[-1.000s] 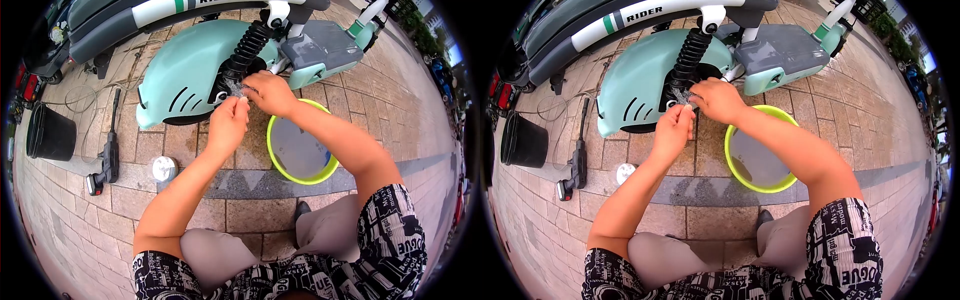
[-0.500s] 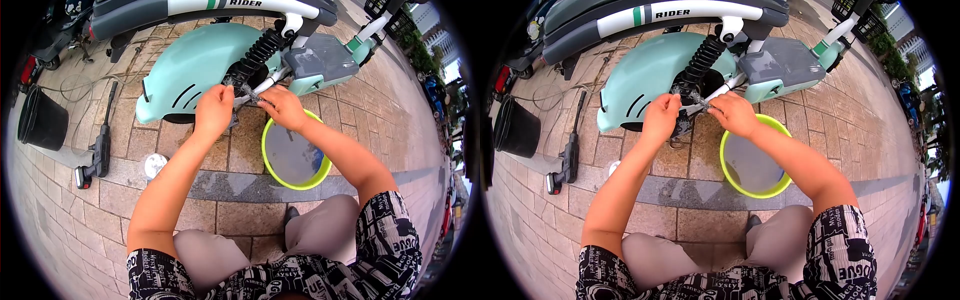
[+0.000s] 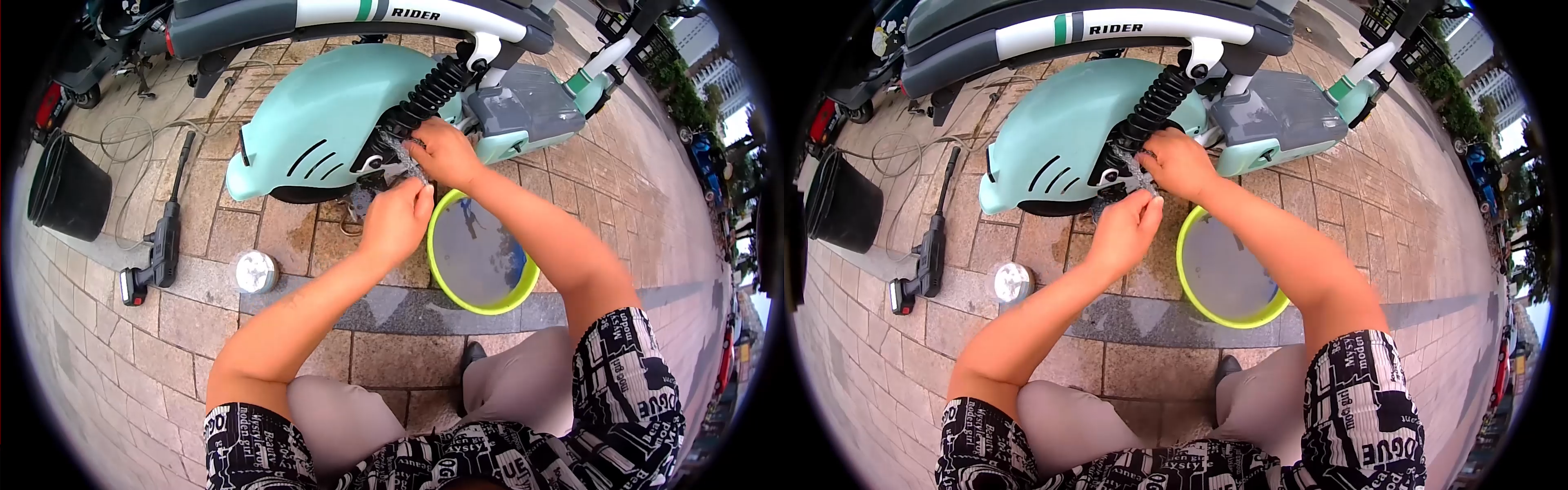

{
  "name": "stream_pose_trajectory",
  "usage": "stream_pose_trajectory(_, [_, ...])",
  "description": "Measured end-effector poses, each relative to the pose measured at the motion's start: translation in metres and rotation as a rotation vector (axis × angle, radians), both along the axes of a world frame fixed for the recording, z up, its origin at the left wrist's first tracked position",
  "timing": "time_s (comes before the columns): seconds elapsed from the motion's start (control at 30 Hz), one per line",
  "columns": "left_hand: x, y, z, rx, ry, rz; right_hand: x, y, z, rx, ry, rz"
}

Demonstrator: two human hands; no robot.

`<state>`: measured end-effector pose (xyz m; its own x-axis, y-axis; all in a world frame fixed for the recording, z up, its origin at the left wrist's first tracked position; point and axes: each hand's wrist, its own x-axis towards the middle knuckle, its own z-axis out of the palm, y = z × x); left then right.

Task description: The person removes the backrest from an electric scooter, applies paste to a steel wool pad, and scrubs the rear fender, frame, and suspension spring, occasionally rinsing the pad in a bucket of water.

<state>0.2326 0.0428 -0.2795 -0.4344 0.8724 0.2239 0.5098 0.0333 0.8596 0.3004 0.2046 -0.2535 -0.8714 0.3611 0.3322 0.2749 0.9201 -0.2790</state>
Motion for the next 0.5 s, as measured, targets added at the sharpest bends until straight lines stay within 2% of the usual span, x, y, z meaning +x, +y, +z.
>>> stream_pose_trajectory(0.07, [-0.007, -0.007, -0.007, -0.031, -0.047, -0.022, 0.006, -0.011, -0.022, -0.030, -0.015, -0.090])
stream_pose_trajectory(0.13, [-0.032, 0.000, -0.008, -0.050, -0.200, -0.003, 0.031, -0.019, -0.031, -0.067, 0.186, 0.032])
stream_pose_trajectory(0.23, [-0.059, 0.005, 0.006, -0.071, -0.509, 0.018, 0.047, -0.007, -0.029, -0.060, 0.102, 0.019])
stream_pose_trajectory(0.27, [-0.060, 0.004, 0.015, -0.070, -0.510, 0.016, 0.047, -0.005, -0.026, -0.051, 0.047, 0.007])
stream_pose_trajectory(0.33, [-0.063, 0.003, 0.032, 0.001, -0.849, 0.084, 0.035, 0.003, -0.017, -0.049, 0.036, -0.032])
stream_pose_trajectory(0.47, [-0.067, -0.003, 0.041, 0.119, -1.151, 0.093, -0.002, 0.004, 0.010, -0.236, -0.123, -0.317])
stream_pose_trajectory(0.5, [-0.067, -0.003, 0.039, 0.164, -1.134, 0.085, -0.012, 0.008, 0.007, -0.235, -0.118, -0.360])
